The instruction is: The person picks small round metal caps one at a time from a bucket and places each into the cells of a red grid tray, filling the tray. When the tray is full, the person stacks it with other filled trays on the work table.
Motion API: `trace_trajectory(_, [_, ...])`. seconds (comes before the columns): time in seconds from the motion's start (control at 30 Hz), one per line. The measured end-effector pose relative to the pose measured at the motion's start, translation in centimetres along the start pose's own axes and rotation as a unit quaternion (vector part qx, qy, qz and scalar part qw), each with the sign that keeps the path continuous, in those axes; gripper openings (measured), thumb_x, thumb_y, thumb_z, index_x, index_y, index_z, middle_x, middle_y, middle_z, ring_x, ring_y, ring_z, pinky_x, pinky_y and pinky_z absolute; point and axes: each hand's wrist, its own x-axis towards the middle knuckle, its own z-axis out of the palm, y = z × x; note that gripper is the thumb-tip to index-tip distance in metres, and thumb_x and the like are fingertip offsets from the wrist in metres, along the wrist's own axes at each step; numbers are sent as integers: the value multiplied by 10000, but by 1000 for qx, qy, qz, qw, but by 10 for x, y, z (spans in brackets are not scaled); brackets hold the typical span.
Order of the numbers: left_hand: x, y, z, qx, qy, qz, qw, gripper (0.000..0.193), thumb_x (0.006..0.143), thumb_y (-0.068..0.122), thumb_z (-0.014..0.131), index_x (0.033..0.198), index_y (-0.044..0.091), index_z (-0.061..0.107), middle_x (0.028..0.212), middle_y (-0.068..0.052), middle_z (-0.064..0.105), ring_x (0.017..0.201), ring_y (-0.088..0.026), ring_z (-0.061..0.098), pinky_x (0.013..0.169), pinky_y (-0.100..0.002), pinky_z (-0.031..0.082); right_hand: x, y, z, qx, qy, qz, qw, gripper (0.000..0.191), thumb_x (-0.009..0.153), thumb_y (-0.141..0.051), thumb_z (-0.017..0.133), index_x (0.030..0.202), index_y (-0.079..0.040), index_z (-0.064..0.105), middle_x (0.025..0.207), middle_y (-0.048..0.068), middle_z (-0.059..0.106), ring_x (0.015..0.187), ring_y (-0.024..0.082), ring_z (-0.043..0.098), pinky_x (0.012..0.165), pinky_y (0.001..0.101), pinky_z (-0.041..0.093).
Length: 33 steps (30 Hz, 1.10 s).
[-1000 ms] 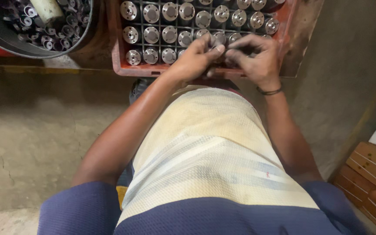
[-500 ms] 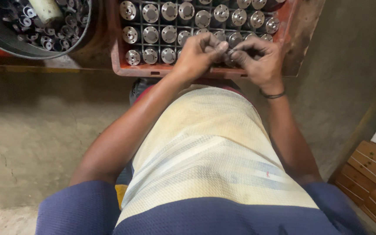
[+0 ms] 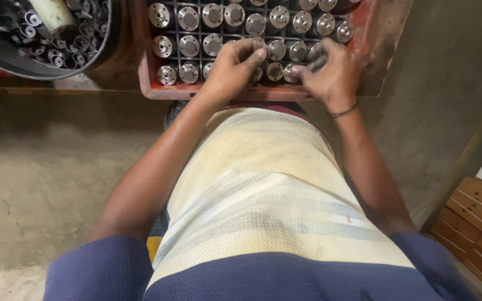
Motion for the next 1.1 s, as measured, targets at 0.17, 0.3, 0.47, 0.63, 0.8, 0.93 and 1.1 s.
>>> trace_trajectory(0.17, [5, 0, 8, 52, -44, 11, 998, 120, 1016, 54, 596, 1091, -6, 669, 867, 7, 684, 758, -79, 606, 693, -256, 530, 6, -14, -16, 105, -37, 44, 993, 262, 855, -160, 888, 938, -4, 694, 737, 33, 716, 635, 91, 639, 579, 258, 496])
trace_trajectory(0.3, [3, -8, 17, 51, -50, 89, 993, 244, 948, -42, 615, 1184, -6, 561, 1074, -64, 669, 951, -131, 660, 862, -291, 571, -8, -22, -12, 293, -83, -53, 951, 138, 1001, -97, 770, 1101, -4, 751, 933, 0, 723, 801, 32, 621, 690, 214, 506])
trace_trajectory(0.47, [-2, -15, 19, 131, -38, 102, 985, 336, 967, -26, 655, 1265, 31, 510, 1195, -105, 700, 1075, -174, 709, 922, -317, 572, -7, -17, 0, 264, -105, -69, 956, 114, 1016, -92, 710, 1058, 7, 748, 911, 1, 743, 816, 19, 645, 704, 208, 527])
trace_trajectory(0.63, [4, -5, 10, 40, -43, 84, 995, 349, 991, -78, 535, 1322, 28, 512, 1282, -118, 697, 1130, -185, 693, 899, -304, 588, 29, -3, -3, 128, 74, -103, 984, 106, 1086, -99, 701, 1034, -23, 754, 894, 45, 757, 759, 87, 693, 648, 266, 539])
trace_trajectory(0.8, [2, 16, -3, -98, -33, -11, 995, 316, 1036, 10, 472, 1349, 53, 464, 1260, -122, 673, 1035, -145, 726, 849, -265, 634, 30, 0, 7, -55, 206, -205, 955, 59, 1043, -97, 754, 1068, -44, 759, 998, 103, 748, 860, 238, 736, 718, 362, 586])
trace_trajectory(0.93, [-2, 35, -9, -18, 47, -11, 999, 183, 1039, 66, 625, 1195, -22, 587, 1052, -133, 759, 873, -155, 753, 703, -293, 613, 23, -10, 24, -47, 182, -214, 959, 167, 1030, -58, 700, 1187, -36, 752, 1120, 126, 700, 951, 267, 721, 798, 382, 590])
trace_trajectory(1.1, [-2, 52, -15, 216, 80, 157, 960, 143, 1020, 101, 685, 1117, 3, 719, 983, -112, 795, 864, -174, 780, 741, -306, 606, 17, -23, 24, -145, 156, -213, 954, 321, 947, -40, 691, 1260, 12, 739, 1214, 170, 657, 1107, 336, 644, 891, 462, 502])
